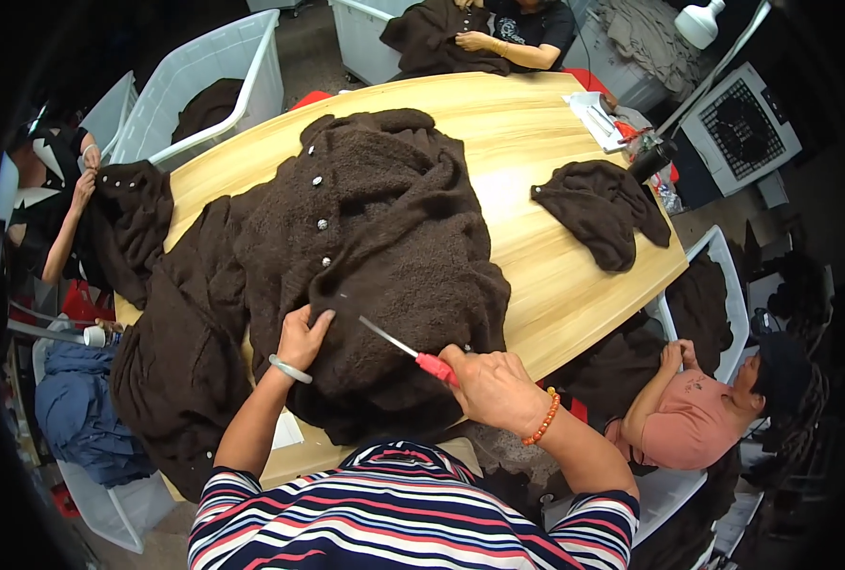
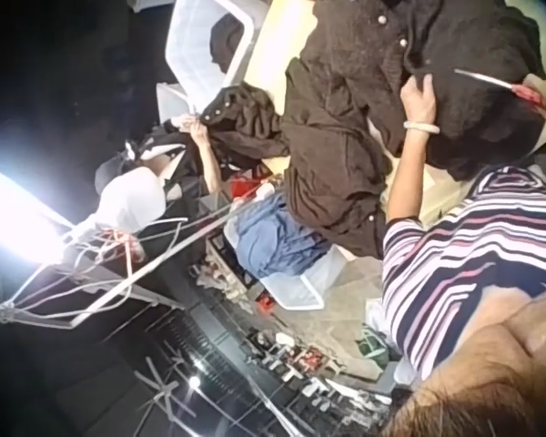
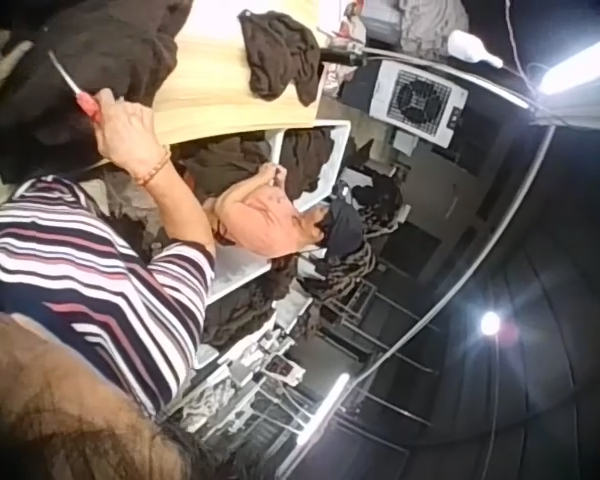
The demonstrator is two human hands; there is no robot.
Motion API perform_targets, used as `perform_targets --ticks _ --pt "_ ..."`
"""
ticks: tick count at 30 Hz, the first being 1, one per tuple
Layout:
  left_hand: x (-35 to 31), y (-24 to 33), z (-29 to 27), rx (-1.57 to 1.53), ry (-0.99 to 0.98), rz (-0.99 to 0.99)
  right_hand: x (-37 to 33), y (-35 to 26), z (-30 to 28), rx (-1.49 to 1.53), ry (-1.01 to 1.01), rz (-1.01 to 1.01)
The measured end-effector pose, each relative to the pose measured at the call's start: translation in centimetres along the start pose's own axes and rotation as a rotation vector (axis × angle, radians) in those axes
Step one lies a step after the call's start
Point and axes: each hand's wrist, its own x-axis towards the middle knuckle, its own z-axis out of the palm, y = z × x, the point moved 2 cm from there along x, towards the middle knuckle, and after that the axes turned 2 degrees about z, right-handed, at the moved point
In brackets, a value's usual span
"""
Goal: Trimming loose threads and inspecting brown knitted sweaters on a production table using thread nippers.
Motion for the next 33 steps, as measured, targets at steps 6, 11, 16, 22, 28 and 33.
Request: perform_targets --ticks 6,11,16,22,28,33 --pt "-0.4 1.7 1.5 -0.903 0.040 -0.364 0.3 -1.3 0.2 -0.040 -0.262 -0.146" --pt "-0.7 5.1 0.0 0.279 0.039 -0.048 0.2 0.7 -0.3 0.096 -0.054 -0.161" --pt "3.2 7.3 -1.5 0.750 0.529 0.412 1.1 2.1 -1.6 0.089 0.071 -0.081" --pt "5.2 5.3 -1.1 0.457 0.403 0.389 3.4 1.6 -2.8 -0.017 0.015 -0.068" --pt "3.6 7.2 -0.5 0.087 0.352 0.311 1.8 3.5 -3.0 0.030 -0.256 -0.160" --pt "3.0 17.6 -0.1 -0.204 0.245 0.376 1.4 4.6 2.4 0.010 -0.421 -0.367"
